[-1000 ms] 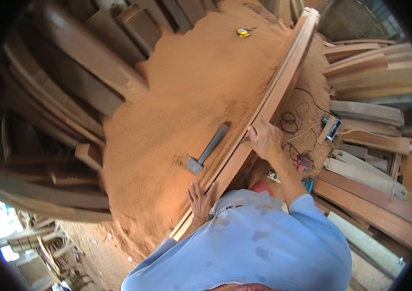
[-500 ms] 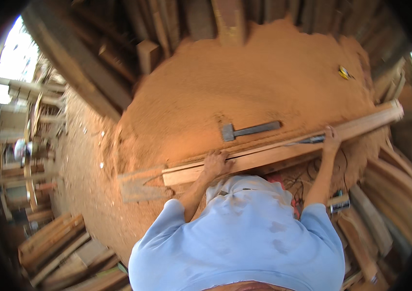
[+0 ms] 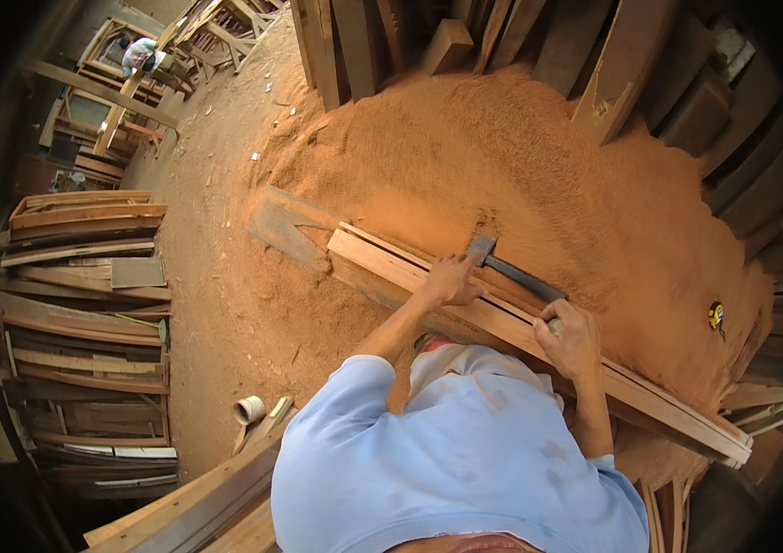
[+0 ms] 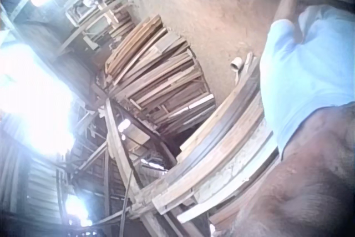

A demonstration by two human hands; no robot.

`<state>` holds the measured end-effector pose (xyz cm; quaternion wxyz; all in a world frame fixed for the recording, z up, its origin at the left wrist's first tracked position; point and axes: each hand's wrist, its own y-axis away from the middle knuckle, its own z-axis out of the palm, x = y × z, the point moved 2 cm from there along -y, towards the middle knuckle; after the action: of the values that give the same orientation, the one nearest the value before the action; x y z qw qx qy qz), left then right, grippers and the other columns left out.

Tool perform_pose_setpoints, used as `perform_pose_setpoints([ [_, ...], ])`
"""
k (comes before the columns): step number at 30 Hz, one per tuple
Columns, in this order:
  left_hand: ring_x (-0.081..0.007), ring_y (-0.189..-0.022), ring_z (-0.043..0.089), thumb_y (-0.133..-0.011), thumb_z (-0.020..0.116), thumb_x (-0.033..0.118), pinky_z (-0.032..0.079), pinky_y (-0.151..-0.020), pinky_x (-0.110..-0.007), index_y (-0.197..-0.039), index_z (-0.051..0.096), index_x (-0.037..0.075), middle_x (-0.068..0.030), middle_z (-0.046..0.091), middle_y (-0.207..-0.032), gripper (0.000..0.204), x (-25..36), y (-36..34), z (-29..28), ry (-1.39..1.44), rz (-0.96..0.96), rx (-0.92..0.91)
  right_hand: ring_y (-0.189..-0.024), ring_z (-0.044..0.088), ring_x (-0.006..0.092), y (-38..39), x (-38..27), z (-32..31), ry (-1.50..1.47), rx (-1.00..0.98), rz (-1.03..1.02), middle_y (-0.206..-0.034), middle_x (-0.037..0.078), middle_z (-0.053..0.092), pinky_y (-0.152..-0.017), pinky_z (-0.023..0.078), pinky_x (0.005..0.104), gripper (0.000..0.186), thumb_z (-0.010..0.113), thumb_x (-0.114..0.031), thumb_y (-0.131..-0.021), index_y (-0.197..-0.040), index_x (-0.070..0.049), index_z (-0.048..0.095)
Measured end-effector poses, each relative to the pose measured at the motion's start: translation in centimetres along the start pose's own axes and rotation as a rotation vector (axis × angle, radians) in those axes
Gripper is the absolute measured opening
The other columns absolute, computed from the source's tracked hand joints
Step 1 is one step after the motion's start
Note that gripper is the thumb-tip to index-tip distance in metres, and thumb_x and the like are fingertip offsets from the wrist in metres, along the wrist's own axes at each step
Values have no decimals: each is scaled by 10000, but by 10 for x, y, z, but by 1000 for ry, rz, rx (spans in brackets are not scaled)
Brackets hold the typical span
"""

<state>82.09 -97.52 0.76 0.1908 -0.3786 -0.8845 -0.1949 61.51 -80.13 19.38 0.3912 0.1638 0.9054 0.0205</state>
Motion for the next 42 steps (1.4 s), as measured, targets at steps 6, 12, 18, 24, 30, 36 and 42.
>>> perform_pose_setpoints([
  [6, -351, -1175, 608, -726, 872, 256, 501, -973, -458, -1368, 559, 73, -191, 654, -1278, 737, 143, 10, 31, 853, 355, -116, -638, 588, 147, -30, 36, 17, -304, -125, -166, -740, 84, 644, -609, 493, 337, 163, 691, -153, -948, -911, 1, 655],
  [12, -109, -839, 640, -970, 740, 88, 538, -756, -272, -1027, 614, 66, -1, 663, -925, 140, 144, 38, 72, 1340, -39, 103, -798, 648, 139, -42, 127, 19, -470, 12, 79, -877, 77, 685, -720, 523, 312, 195, 660, -183, -989, -1047, 3, 653],
  [18, -127, -845, 654, -1007, 710, 95, 557, -735, -307, -1053, 610, 58, -23, 663, -888, 116, 155, 20, 74, 1502, -211, 417, -1128, 677, 466, 57, 285, 33, 266, -339, 71, -1162, 283, 720, -962, 525, 530, 727, 831, -404, -850, -1379, 15, 560],
  [24, -185, -849, 682, -921, 788, 99, 538, -737, -358, -1038, 687, 41, -72, 701, -896, 165, 219, 14, 57, 840, 440, 221, -1205, 666, 428, 42, 264, 23, 395, -638, 337, -1262, 260, 709, -1018, 522, 478, 798, 899, -435, -752, -1359, 5, 628],
  [30, -160, -898, 650, -816, 864, 128, 552, -796, -352, -1081, 706, 79, -38, 673, -906, 312, 214, -12, 54, 999, 142, 154, -1243, 651, 412, 35, 278, 22, 270, -617, 279, -1304, 258, 697, -1040, 511, 463, 814, 916, -422, -715, -1362, -3, 653],
  [36, -137, -819, 674, -983, 727, 77, 574, -723, -313, -1149, 657, 86, -23, 657, -825, 180, 133, 5, 76, 1740, -157, 460, -1321, 593, 419, 47, 306, 31, 36, -550, 222, -1410, 277, 625, -1088, 477, 469, 837, 916, -381, -717, -1401, -2, 616],
  [42, -165, -834, 682, -978, 714, 75, 588, -746, -362, -1191, 651, 51, -41, 672, -849, 224, 226, 15, 68, 804, 351, 352, -1313, 598, 417, 42, 302, 33, 136, -677, 236, -1391, 271, 637, -1086, 480, 465, 850, 910, -409, -740, -1420, -6, 599],
])
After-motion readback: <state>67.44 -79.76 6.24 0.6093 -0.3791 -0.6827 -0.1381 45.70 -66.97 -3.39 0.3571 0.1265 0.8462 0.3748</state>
